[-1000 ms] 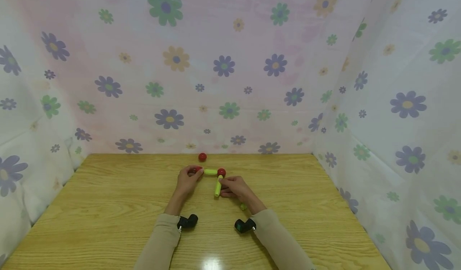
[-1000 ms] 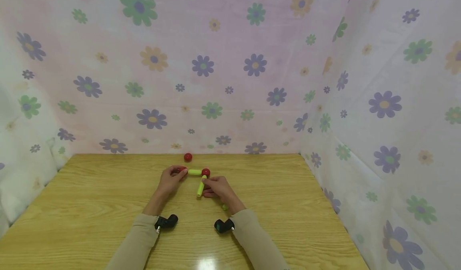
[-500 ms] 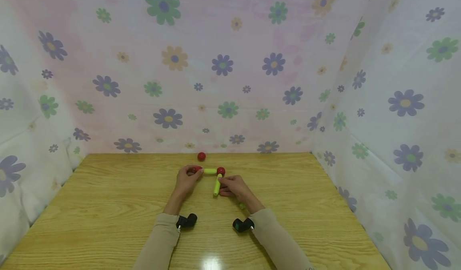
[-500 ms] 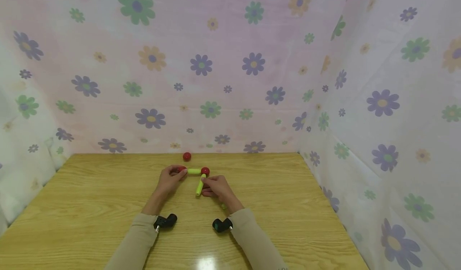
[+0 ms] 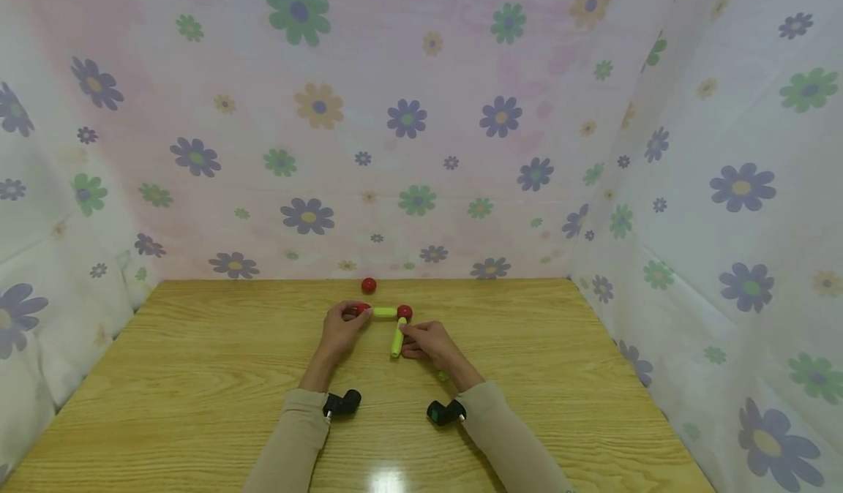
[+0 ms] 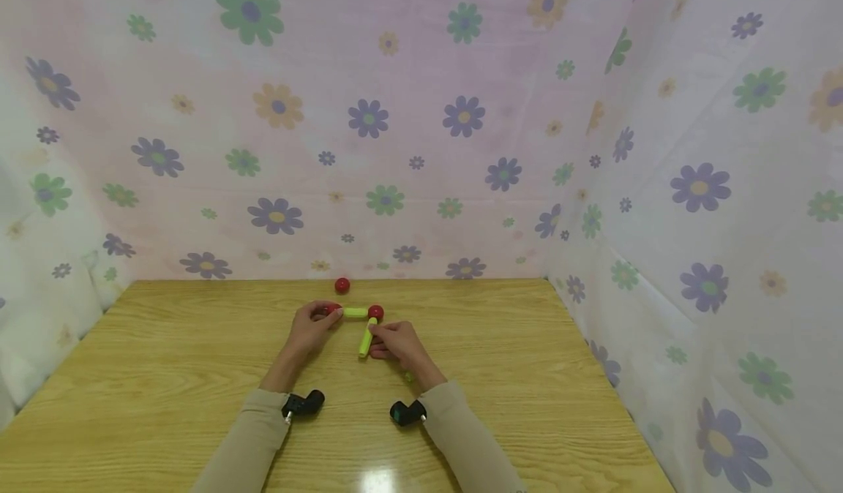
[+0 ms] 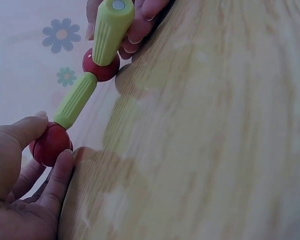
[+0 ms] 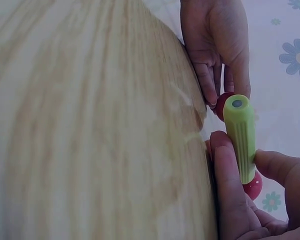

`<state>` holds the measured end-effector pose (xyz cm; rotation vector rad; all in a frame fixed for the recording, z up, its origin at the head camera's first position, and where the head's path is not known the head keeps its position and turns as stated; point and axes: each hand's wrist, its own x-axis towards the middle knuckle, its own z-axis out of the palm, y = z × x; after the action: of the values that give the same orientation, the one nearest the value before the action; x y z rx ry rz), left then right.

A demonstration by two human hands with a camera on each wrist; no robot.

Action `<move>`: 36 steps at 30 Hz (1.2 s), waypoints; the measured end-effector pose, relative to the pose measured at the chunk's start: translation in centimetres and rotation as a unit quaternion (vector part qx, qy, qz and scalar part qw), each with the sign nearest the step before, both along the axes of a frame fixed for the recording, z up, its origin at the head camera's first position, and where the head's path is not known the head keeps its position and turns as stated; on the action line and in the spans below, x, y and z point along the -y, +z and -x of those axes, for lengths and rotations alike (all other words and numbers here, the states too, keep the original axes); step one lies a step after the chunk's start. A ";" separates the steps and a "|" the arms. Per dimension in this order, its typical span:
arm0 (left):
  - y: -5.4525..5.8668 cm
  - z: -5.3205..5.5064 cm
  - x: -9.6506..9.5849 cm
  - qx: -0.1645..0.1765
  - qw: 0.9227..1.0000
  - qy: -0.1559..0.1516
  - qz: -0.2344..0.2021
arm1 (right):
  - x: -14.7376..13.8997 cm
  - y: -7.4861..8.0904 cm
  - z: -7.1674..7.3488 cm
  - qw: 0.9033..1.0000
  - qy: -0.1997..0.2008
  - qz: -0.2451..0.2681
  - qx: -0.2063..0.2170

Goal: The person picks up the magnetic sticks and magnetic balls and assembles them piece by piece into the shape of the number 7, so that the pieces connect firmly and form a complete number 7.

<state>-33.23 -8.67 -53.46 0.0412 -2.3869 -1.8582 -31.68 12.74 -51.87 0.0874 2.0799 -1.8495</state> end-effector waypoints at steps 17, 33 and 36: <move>0.1 -0.1 -0.2 0.002 1.000 0.001 -0.004 | -0.2 0.0 -0.5 1.000 0.016 -0.002 -0.020; 0.1 -0.1 -0.2 -0.003 1.000 0.003 -0.006 | -0.1 -0.1 -0.4 1.000 0.012 0.003 -0.018; 0.1 -0.1 -0.1 -0.003 1.000 0.001 -0.009 | -0.1 -0.1 -0.4 1.000 0.011 0.001 -0.018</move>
<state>-33.18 -8.55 -53.40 0.0386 -2.3653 -1.8761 -31.31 12.84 -51.96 0.0308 2.0946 -1.8550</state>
